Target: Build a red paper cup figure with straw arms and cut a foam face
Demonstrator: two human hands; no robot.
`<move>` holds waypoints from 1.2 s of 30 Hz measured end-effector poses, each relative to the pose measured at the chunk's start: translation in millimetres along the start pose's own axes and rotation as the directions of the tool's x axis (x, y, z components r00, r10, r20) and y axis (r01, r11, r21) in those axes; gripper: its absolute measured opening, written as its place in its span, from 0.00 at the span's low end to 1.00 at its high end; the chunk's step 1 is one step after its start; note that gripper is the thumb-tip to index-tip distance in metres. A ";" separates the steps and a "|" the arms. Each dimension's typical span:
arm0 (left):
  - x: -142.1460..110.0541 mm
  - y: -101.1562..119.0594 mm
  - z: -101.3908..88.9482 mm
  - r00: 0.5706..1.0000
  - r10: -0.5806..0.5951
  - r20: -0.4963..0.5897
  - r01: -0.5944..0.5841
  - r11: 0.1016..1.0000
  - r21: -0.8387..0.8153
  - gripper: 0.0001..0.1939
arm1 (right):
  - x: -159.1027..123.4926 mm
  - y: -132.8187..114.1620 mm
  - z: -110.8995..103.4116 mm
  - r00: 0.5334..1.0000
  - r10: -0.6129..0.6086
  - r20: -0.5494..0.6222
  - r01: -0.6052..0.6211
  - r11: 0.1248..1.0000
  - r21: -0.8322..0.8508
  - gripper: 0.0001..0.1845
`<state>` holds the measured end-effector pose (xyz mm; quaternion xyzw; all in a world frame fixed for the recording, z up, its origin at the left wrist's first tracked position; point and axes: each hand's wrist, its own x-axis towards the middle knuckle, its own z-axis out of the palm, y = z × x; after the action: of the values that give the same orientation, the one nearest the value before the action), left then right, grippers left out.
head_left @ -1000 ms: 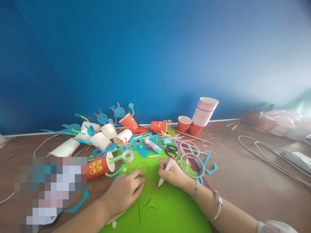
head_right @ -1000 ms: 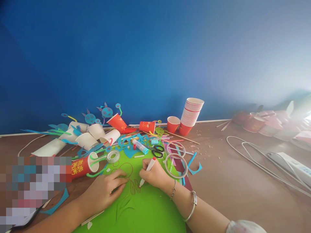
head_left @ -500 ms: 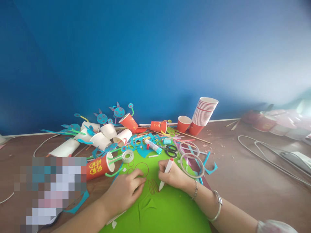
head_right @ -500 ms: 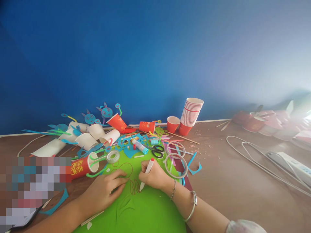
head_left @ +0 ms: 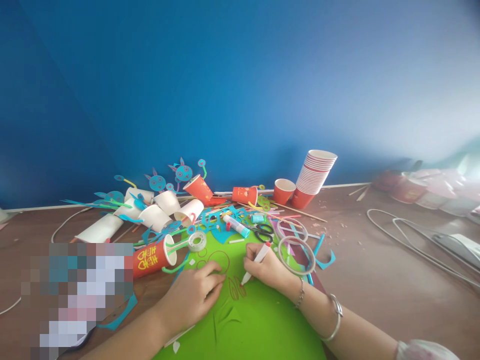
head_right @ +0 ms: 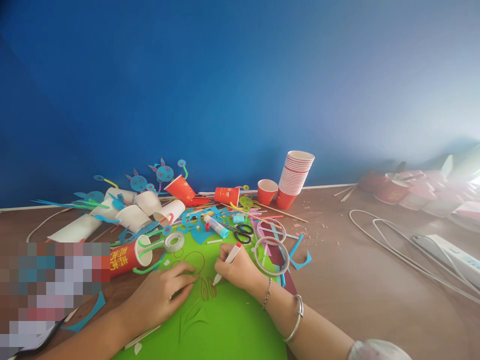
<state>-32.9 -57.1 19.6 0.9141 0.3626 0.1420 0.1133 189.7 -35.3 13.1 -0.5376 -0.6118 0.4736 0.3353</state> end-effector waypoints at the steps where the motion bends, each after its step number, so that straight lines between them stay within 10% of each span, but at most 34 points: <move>1: 0.2 0.2 -0.3 1.000 -0.001 0.005 0.001 1.000 0.001 0.15 | -0.3 -0.3 0.0 1.000 -0.002 -0.001 0.002 1.000 -0.006 0.12; 36: 0.5 0.3 -1.3 1.000 -0.010 0.028 0.011 1.000 -0.019 0.15 | -2.1 -0.2 0.6 0.999 -0.005 0.054 0.006 1.000 -0.027 0.13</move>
<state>-32.7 -56.9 20.9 0.9129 0.3645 0.1321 0.1279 189.5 -37.4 13.3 -0.5273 -0.6285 0.4787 0.3128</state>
